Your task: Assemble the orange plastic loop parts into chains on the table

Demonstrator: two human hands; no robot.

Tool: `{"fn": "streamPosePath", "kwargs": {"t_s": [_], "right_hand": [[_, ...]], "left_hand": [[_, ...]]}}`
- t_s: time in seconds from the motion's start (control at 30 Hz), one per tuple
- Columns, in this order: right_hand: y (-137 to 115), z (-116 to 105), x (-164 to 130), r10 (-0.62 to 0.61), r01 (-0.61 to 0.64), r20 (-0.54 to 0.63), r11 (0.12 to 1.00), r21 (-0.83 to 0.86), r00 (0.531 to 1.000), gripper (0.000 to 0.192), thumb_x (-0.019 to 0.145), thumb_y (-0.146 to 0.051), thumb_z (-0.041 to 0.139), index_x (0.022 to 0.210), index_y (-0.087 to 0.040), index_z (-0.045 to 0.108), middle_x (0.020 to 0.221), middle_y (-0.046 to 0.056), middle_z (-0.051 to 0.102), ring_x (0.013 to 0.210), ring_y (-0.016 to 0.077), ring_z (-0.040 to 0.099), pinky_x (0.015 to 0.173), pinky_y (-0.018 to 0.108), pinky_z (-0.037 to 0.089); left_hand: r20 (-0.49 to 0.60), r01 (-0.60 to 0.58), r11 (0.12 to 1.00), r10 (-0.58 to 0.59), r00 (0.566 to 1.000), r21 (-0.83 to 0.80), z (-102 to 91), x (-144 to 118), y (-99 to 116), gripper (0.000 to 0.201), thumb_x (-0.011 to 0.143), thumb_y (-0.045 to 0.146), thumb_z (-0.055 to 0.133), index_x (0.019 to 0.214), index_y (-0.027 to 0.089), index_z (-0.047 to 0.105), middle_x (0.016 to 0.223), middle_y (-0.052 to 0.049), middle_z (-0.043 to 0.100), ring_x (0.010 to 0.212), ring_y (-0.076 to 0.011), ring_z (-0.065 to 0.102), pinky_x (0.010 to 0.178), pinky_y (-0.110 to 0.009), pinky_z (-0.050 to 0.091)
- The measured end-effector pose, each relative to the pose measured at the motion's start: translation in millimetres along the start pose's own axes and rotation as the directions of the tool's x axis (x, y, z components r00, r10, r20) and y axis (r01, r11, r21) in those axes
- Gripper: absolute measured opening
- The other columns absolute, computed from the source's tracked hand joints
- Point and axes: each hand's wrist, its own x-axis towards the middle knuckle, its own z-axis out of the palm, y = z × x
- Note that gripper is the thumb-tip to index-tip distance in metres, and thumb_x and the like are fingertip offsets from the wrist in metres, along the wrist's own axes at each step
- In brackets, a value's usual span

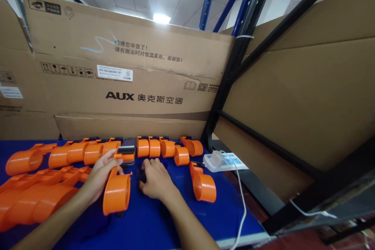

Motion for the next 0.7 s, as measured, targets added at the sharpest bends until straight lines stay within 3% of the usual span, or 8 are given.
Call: {"fn": "streamPosePath", "kwargs": {"t_s": [0.13,0.23,0.37,0.57,0.7], "right_hand": [[-4.6,-3.8,0.3,-0.018,0.025,-0.045,0.985,0.172,0.999,0.023,0.084,-0.020,0.062,0.106,-0.023,0.060,0.086,0.002,0.066,0.076,0.0182,0.060,0.066,0.026,0.041],[-6.3,-11.4,2.4,-0.062,0.106,-0.166,0.956,0.274,0.984,0.014,0.091,-0.024,0.058,0.104,-0.022,0.062,0.083,0.001,0.067,0.073,0.0171,0.060,0.068,0.026,0.043],[-7.0,-16.8,4.3,-0.065,0.187,-0.301,0.897,0.399,0.951,0.020,0.096,-0.032,0.055,0.108,-0.021,0.065,0.091,0.004,0.070,0.077,0.0180,0.062,0.072,0.028,0.048],[-7.4,-10.4,5.2,-0.039,0.233,-0.328,0.782,0.578,0.944,0.026,0.102,-0.033,0.043,0.112,-0.020,0.063,0.094,0.005,0.070,0.079,0.0177,0.066,0.072,0.028,0.053],[-8.5,-5.8,6.0,-0.014,0.246,-0.373,0.775,0.583,0.928,0.024,0.100,-0.033,0.046,0.105,-0.020,0.065,0.089,0.005,0.071,0.077,0.0184,0.067,0.071,0.029,0.055]], "left_hand": [[0.015,-0.022,1.000,0.022,1.000,-0.022,-2.8,2.5,-0.9,0.044,0.066,0.027,0.078,0.106,0.018,0.061,0.056,0.006,0.059,0.040,-0.0093,0.049,0.042,-0.020,0.039],[0.044,-0.016,1.000,0.017,0.999,-0.027,-2.3,1.0,1.0,0.046,0.067,0.029,0.080,0.107,0.018,0.061,0.059,0.005,0.060,0.041,-0.0093,0.049,0.043,-0.021,0.040],[0.064,-0.020,1.000,0.019,0.998,0.022,-0.9,-1.9,0.4,0.046,0.072,0.034,0.079,0.112,0.019,0.061,0.060,0.005,0.060,0.040,-0.0084,0.049,0.044,-0.021,0.042],[0.087,-0.102,0.991,0.094,0.992,0.090,-2.4,2.2,-7.8,0.045,0.076,0.038,0.077,0.114,0.020,0.061,0.070,0.005,0.059,0.041,-0.0067,0.048,0.042,-0.020,0.040],[0.120,-0.125,0.983,0.109,0.987,0.134,-3.2,3.0,-10.5,0.044,0.077,0.039,0.075,0.114,0.019,0.061,0.074,0.003,0.060,0.041,-0.0064,0.048,0.042,-0.021,0.040]]}}
